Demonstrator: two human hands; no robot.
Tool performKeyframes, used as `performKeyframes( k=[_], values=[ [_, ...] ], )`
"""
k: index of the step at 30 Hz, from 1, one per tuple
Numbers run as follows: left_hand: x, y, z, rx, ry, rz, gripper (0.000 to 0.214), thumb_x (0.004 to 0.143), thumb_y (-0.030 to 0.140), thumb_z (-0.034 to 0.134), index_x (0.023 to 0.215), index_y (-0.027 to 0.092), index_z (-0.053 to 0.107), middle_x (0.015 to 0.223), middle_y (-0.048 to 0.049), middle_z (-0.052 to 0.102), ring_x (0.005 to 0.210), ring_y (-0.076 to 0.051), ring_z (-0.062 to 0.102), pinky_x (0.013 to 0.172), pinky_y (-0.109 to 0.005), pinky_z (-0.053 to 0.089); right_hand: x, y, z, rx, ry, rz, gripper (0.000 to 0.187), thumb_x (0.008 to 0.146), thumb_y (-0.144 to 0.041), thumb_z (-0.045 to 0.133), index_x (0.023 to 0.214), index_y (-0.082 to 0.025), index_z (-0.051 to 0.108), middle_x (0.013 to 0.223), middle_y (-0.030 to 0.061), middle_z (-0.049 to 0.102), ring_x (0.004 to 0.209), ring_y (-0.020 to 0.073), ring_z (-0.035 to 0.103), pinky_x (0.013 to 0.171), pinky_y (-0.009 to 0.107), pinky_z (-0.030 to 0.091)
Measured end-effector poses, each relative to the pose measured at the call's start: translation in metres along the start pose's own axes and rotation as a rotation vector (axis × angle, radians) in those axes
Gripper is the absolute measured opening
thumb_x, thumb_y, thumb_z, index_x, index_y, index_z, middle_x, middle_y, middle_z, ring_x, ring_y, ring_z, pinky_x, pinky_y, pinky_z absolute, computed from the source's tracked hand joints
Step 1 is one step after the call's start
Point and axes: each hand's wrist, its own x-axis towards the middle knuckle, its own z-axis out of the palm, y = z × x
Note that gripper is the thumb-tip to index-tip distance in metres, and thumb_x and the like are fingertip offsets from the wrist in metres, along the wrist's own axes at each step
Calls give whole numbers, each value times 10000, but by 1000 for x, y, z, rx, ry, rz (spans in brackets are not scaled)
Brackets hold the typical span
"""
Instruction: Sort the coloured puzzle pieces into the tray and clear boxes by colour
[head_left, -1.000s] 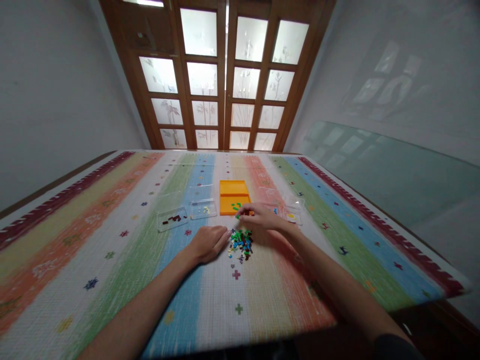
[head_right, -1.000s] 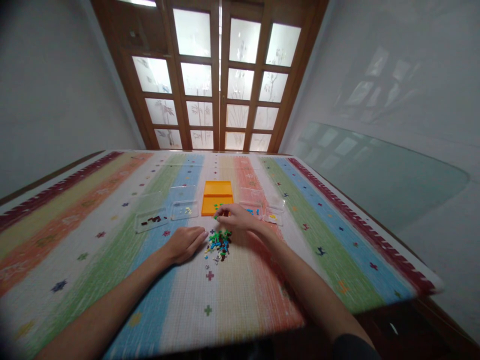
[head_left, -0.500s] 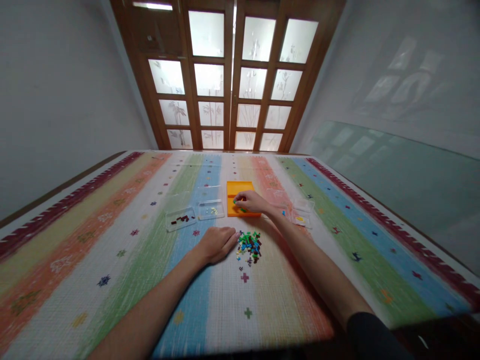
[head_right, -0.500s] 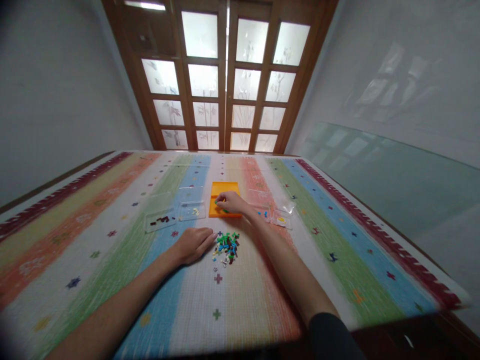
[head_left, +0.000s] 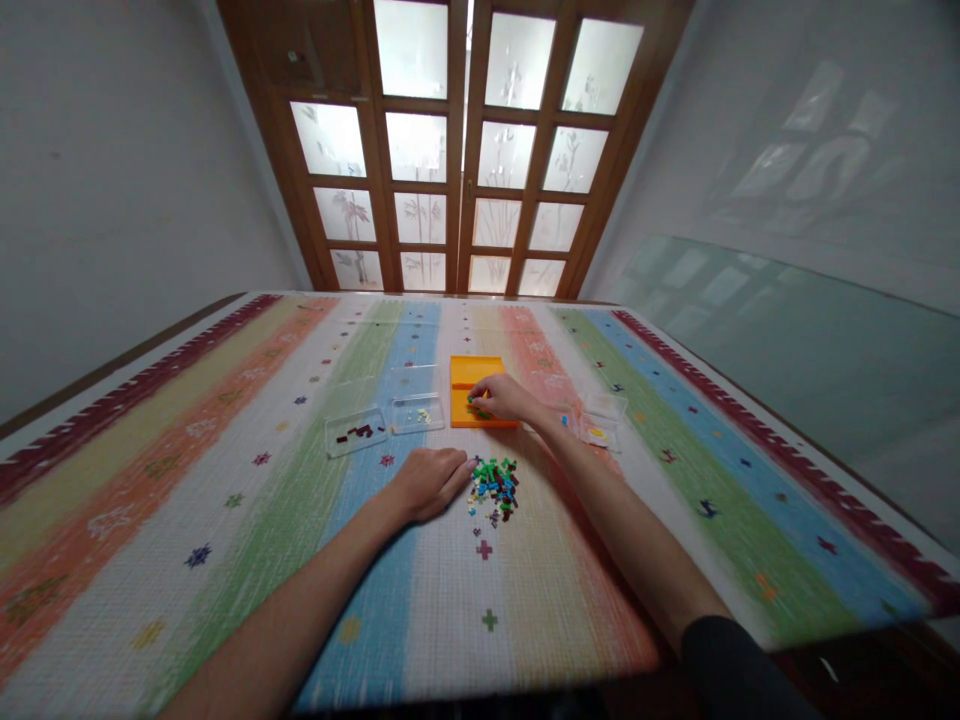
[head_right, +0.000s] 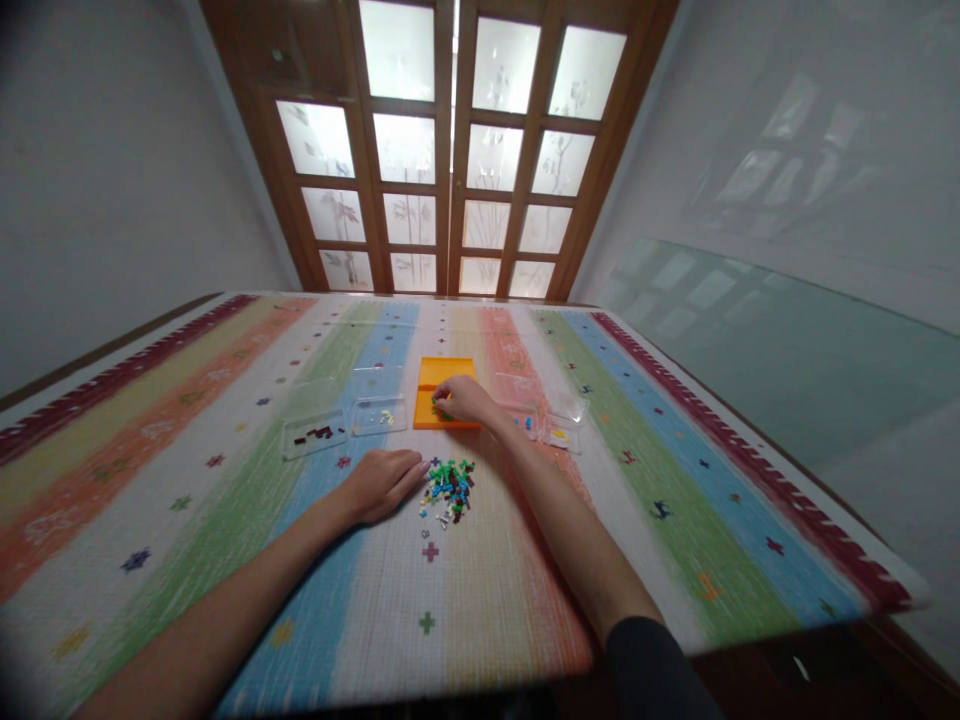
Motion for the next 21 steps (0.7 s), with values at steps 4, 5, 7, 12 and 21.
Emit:
performKeyframes(
  k=[4,5,7,12,21],
  values=[
    [1,0,0,6,-3,-7,439,1091,374,260,829,196,564,788,-43,667,722,-178,625,666,-284,421,2,2,5,-11,-4,-13,237,874,-148,649,1037,-163,822,1000,87,802,838,201,715,752,246,491],
    [1,0,0,9,-6,-8,437,1090,372,262,829,196,565,789,-43,668,724,-178,625,666,-284,420,3,2,5,-13,-3,-17,236,877,-156,653,1043,-164,821,1017,90,801,858,208,717,762,250,491],
    [1,0,0,8,-10,-10,436,1090,371,264,827,196,566,788,-43,670,727,-181,628,663,-287,418,3,2,5,-23,3,-24,235,881,-170,659,1053,-167,819,1035,95,798,888,215,717,780,255,487],
    [1,0,0,-13,-5,-11,445,1088,386,259,834,197,572,793,-47,673,731,-183,629,672,-292,427,3,3,6,-81,30,-44,238,871,-178,674,1065,-178,813,1014,84,798,883,205,715,762,247,475],
    [1,0,0,9,-5,-9,437,1087,381,262,851,197,580,802,-47,678,735,-178,626,674,-280,428,-1,1,5,-150,76,-7,228,846,-146,686,1037,-199,799,1055,69,787,976,217,694,804,266,471]
  ],
)
